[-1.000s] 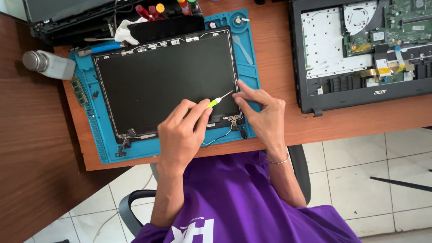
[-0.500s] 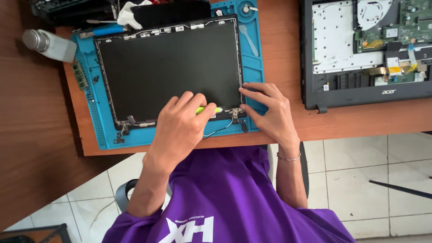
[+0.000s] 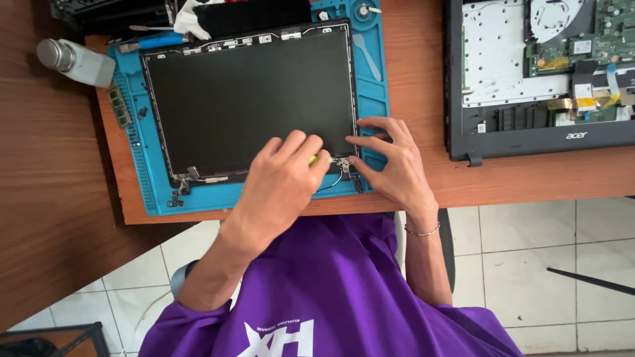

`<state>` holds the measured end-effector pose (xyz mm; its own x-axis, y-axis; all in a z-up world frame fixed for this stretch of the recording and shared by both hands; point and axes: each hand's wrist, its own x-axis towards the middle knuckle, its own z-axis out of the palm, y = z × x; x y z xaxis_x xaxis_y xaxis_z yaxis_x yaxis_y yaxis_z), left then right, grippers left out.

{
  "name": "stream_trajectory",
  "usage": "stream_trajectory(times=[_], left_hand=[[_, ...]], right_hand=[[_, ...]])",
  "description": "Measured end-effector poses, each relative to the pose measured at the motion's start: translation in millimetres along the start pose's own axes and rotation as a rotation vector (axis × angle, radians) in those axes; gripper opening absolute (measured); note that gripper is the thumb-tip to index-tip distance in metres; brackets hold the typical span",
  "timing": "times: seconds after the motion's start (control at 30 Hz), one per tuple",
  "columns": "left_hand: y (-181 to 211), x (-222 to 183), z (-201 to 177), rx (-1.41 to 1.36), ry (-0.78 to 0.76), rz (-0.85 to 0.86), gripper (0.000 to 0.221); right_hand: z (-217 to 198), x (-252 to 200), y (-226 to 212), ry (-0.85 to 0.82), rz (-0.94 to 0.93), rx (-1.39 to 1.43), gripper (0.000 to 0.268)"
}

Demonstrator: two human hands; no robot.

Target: The person uses a screwdriver to fasten screws into the corners of a laptop screen panel. They then attach a black plastic bezel frame around the screen, aligning it and pressing it into place. Finally, they connect a ribbon cable to the screen assembly.

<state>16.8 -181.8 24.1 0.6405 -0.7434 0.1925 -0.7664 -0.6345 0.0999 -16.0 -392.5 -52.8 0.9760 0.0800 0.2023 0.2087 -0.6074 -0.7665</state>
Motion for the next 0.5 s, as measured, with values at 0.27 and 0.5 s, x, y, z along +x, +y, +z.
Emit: stream_trajectory(times=[0.27,0.5], left_hand=[[14,15,-7,0.168,-0.041,0.053,0.015],[27,17,10,0.22,-0.246,-0.086,0.008]], right_hand=[[-2,1,2,-0.014,0.003,0.019,0.033],[-1,1,6,-0.03,0.022,0.007,0.034]])
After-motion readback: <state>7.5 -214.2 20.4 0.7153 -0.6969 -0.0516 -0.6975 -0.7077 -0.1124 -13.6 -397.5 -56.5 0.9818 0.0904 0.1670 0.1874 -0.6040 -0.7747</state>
